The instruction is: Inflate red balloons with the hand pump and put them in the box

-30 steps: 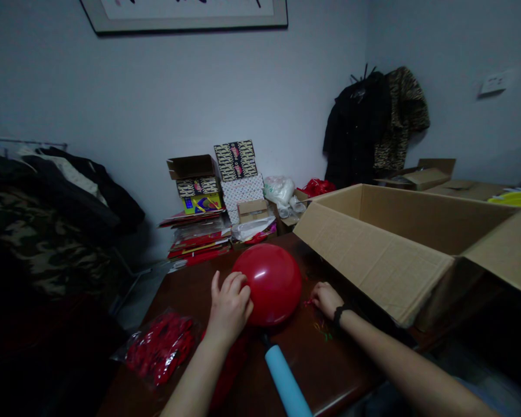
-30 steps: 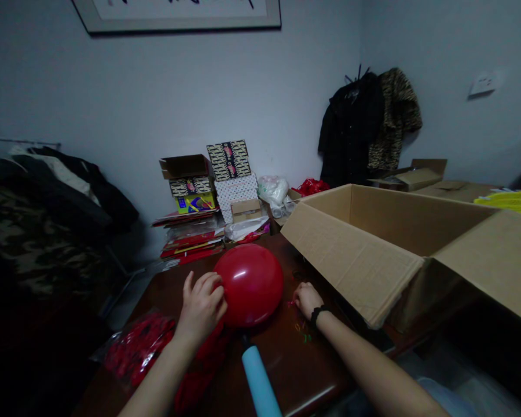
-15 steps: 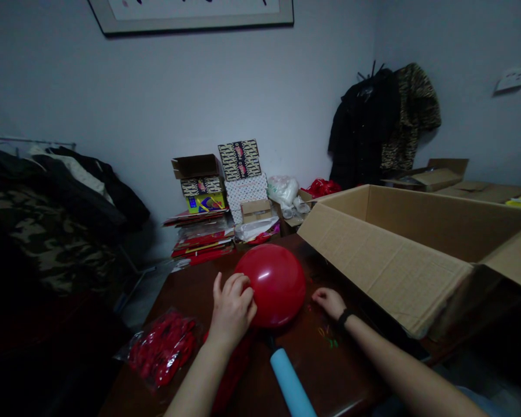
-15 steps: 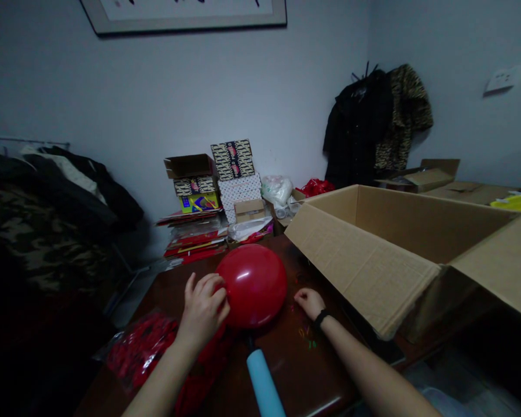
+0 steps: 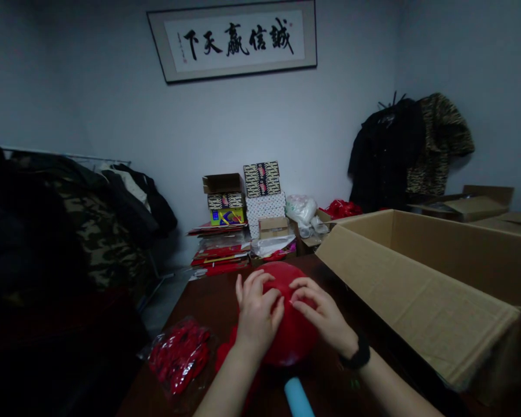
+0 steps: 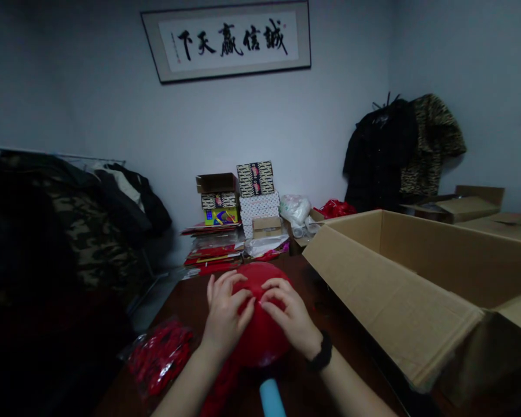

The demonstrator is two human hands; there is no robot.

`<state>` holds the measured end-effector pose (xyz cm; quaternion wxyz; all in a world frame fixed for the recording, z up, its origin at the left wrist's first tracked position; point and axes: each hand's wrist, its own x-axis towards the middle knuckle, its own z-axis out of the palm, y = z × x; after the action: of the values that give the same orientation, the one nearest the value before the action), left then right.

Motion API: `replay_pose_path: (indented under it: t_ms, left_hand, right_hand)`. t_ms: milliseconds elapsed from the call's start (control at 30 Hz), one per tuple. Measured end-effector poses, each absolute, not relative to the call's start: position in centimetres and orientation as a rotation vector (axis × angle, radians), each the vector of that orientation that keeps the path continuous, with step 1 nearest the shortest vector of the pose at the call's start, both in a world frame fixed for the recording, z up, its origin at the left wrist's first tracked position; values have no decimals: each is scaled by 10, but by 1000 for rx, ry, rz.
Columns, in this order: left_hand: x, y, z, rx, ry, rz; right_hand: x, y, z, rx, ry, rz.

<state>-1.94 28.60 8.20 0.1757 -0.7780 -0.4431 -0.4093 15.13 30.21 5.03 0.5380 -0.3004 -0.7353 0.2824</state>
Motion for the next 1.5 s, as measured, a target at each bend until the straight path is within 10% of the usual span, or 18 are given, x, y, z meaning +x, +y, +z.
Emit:
replay_pose_path:
  t_ms: [1500]
  left_hand:
    - [-39,241,90,-2280,-1308,-1442]
  right_hand:
    - [103,273,55,-492,-1618,709]
